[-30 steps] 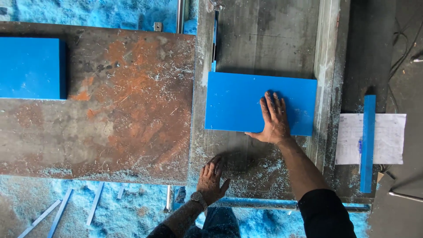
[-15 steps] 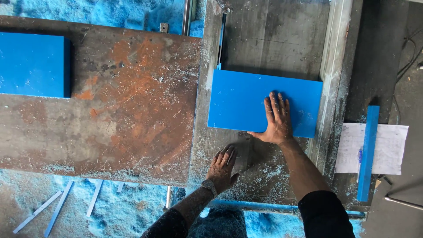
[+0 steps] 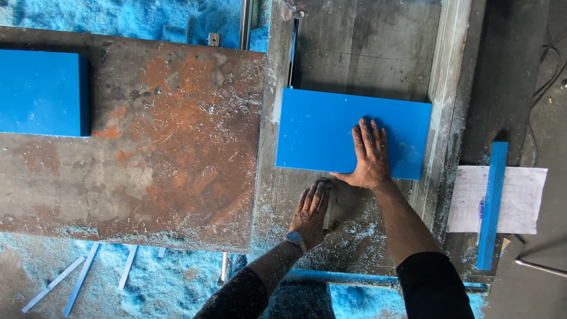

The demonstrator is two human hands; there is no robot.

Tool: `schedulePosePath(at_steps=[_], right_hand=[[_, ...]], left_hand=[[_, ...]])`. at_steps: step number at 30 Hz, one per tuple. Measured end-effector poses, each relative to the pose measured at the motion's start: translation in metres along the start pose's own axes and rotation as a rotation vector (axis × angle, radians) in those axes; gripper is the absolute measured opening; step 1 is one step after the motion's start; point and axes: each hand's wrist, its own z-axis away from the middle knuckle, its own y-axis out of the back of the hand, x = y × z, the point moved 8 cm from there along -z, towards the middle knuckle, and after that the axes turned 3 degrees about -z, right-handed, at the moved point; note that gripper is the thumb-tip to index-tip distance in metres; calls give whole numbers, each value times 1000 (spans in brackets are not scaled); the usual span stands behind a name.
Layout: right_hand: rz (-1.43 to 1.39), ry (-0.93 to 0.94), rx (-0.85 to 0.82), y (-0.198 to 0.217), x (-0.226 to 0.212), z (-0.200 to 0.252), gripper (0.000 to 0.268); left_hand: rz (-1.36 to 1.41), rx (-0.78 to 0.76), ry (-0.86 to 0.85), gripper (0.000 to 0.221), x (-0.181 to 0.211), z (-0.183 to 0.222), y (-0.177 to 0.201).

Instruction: Cutting blue plastic blocks using a table saw and stacking them.

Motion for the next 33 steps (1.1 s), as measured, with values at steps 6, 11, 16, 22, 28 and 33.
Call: schedulePosePath(at_steps=[6, 11, 16, 22, 28, 33], right_hand=[[9, 11, 2, 1, 4, -9, 126], [-4, 15, 13, 1, 10, -15, 125], [-14, 16, 31, 4, 12, -23, 125], [-1, 8, 20, 1, 21, -32, 124], [-9, 7, 11, -1, 28, -45, 127], [0, 10, 17, 1, 34, -54, 128]], left_hand=[[-73, 29, 58, 115, 1, -18, 3], [-64, 49, 70, 98, 1, -25, -15], [-71, 70, 76, 85, 3, -28, 1], [-118, 67, 85, 83, 3, -40, -10], [-110, 82, 89, 78, 4, -44, 21], [-101, 86, 94, 78, 6, -47, 1]])
